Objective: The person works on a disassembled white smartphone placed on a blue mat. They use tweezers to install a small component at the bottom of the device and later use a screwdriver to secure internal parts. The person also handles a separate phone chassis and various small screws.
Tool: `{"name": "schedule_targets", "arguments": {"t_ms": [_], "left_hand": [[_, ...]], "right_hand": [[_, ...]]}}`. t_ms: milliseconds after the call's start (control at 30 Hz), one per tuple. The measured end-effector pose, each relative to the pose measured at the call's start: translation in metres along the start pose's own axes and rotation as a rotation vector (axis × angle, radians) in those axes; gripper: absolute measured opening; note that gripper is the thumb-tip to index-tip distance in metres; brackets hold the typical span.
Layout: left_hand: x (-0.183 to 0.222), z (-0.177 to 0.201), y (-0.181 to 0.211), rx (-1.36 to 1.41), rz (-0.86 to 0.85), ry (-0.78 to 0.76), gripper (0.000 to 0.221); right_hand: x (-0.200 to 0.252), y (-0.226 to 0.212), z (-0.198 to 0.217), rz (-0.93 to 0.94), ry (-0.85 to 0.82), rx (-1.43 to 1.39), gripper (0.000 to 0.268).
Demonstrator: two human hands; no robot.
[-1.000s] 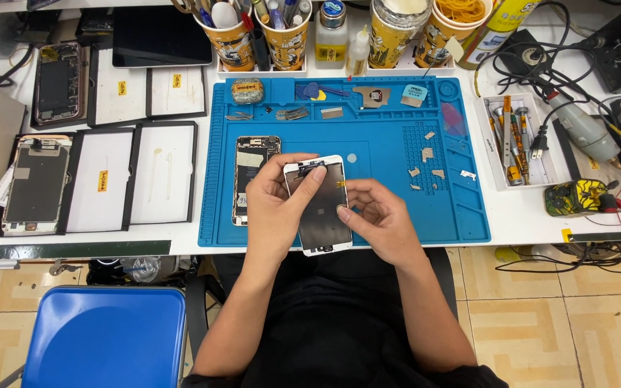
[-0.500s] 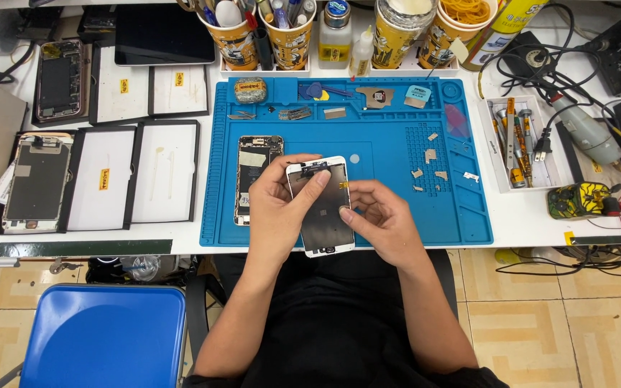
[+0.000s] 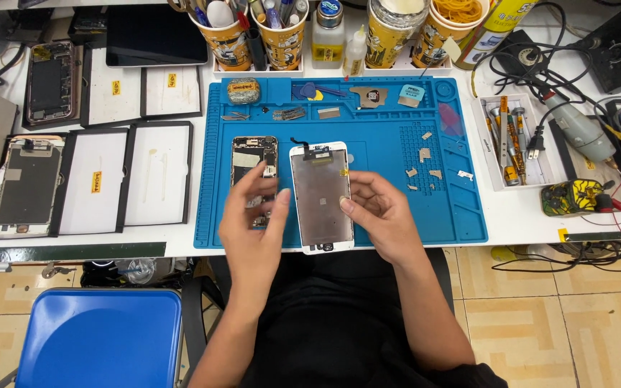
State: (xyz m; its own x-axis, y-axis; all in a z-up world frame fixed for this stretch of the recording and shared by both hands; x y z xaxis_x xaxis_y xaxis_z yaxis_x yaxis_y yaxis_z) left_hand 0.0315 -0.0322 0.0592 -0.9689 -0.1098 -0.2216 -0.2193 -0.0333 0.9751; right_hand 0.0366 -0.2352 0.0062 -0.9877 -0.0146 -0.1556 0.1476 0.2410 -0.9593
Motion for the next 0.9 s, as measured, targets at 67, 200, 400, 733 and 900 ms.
{"name": "schedule_targets", "arguments": {"t_ms": [67,200,400,733,900], "left_hand": [[0.014,0.015,0.011,-0.464,-0.266,0.221,0.042],[0.024,0.025,-0.001,-0.612,-0.248,0.245,0.055],[0.021,0.016,0.015,-0.401,-0.162,0.116,0.067],[0.032,-0.035,-0.021,0.501,0.349,-0.395,0.072],[0.037,-0.048,-0.014,1.053,0.670,-0.614,0.068]], "right_hand": [[0.001,0.004,0.003,-0.014,0.034,0.010,0.043],[0.001,-0.006,-0.005,-0.036,0.057,0.017,0.045],[0.006,-0.017,-0.012,-0.013,0.043,0.069,0.046],[0.059,-0.080,-0.054,0.066,0.059,0.321,0.047],[0.071,-0.095,-0.068,0.283,-0.053,0.703,0.043]]}}
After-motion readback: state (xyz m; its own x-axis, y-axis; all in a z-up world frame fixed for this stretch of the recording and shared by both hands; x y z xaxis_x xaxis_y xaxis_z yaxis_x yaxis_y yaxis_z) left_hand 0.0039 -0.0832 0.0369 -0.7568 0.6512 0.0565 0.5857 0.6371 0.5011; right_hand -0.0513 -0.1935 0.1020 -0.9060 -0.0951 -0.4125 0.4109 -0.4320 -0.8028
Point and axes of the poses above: each hand's wrist, its own x-axis away from the middle knuckle, its own z-axis out of the back of the hand, y = z × x, the point moved 4 cm from there along -x, towards the middle knuckle
